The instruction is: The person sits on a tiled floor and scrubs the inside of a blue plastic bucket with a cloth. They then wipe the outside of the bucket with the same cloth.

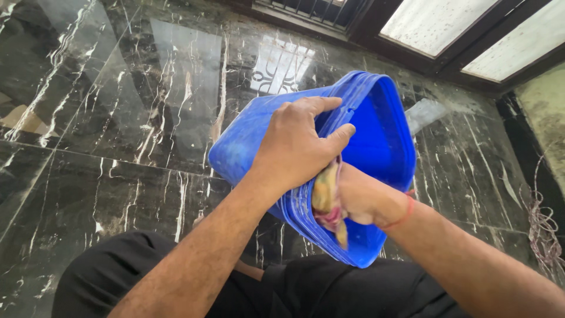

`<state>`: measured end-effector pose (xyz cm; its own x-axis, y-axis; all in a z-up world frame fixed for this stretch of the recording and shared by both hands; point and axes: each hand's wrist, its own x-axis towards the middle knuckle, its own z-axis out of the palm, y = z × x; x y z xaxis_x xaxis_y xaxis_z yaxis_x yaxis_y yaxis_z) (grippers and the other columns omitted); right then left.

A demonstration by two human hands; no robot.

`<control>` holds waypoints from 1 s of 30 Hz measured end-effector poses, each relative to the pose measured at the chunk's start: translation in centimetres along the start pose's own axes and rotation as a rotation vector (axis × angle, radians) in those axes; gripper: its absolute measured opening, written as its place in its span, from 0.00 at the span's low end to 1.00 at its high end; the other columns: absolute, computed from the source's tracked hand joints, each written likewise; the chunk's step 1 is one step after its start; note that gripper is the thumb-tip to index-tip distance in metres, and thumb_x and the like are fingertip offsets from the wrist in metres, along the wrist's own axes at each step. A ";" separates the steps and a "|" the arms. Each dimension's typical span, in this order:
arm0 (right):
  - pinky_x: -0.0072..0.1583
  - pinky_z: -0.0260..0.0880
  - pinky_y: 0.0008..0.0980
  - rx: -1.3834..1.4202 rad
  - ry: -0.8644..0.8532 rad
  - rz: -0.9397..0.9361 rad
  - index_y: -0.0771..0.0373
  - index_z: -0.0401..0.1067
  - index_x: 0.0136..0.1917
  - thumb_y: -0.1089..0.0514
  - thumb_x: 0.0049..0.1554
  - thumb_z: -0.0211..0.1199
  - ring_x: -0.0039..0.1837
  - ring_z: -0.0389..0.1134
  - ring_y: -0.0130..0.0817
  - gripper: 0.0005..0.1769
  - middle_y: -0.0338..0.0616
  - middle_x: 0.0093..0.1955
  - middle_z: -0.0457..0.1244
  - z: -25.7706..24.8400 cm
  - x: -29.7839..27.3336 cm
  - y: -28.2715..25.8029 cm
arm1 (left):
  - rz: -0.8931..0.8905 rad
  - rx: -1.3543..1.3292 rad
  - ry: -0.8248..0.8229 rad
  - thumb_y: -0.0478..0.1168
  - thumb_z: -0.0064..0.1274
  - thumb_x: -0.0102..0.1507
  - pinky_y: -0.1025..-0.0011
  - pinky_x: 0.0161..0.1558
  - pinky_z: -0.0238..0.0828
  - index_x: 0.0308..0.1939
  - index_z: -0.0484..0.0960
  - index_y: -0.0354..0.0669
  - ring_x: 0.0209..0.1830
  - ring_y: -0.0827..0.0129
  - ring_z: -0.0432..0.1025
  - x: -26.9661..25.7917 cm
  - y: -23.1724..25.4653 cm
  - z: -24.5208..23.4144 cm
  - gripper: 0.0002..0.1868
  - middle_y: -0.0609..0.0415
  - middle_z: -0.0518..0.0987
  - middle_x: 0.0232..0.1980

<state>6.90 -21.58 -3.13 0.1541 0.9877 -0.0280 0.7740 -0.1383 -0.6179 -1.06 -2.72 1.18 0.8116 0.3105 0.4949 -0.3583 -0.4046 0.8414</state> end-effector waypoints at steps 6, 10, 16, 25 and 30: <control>0.59 0.69 0.36 -0.130 -0.180 0.295 0.68 0.68 0.56 0.55 0.38 0.78 0.54 0.67 0.44 0.36 0.52 0.52 0.65 3.0 -2.3 3.5 | -0.009 0.001 0.018 0.50 0.63 0.57 0.64 0.62 0.71 0.55 0.84 0.34 0.59 0.54 0.78 -0.1 0.0 -0.6 0.29 0.39 0.83 0.57; 0.54 0.68 0.38 -0.214 -0.296 0.348 0.66 0.70 0.56 0.64 0.47 0.65 0.52 0.68 0.45 0.22 0.51 0.52 0.67 2.1 -2.8 1.7 | -0.075 0.001 0.029 0.51 0.62 0.57 0.66 0.62 0.72 0.55 0.84 0.35 0.59 0.57 0.79 0.4 -0.2 -1.6 0.29 0.40 0.83 0.57; 0.50 0.68 0.30 0.544 0.062 0.494 0.66 0.68 0.59 0.67 0.58 0.56 0.48 0.63 0.25 0.14 0.41 0.47 0.64 0.2 -1.0 -5.0 | -0.036 0.011 0.026 0.51 0.62 0.57 0.65 0.63 0.71 0.55 0.84 0.34 0.61 0.55 0.78 0.3 -0.6 -1.3 0.29 0.39 0.83 0.57; 0.56 0.73 0.45 -0.396 -0.629 0.635 0.43 0.74 0.67 0.60 0.58 0.54 0.63 0.71 0.41 0.25 0.39 0.67 0.65 0.8 -3.4 -1.3 | -0.036 0.027 -0.037 0.51 0.62 0.56 0.64 0.64 0.69 0.55 0.84 0.35 0.61 0.53 0.76 0.2 0.3 0.1 0.30 0.39 0.82 0.59; 0.68 0.62 0.51 -1.081 -0.426 0.420 0.34 0.69 0.70 0.54 0.57 0.54 0.70 0.58 0.50 0.29 0.45 0.68 0.61 0.5 -3.8 6.0 | -0.044 -0.007 -0.096 0.51 0.61 0.56 0.64 0.65 0.69 0.55 0.84 0.36 0.62 0.55 0.76 0.1 0.4 -0.1 0.29 0.41 0.82 0.59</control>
<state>10.65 -26.18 -7.08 0.4578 0.7691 -0.4461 0.8539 -0.2405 0.4615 -1.17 -2.77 1.63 0.8671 0.2438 0.4343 -0.3239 -0.3864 0.8636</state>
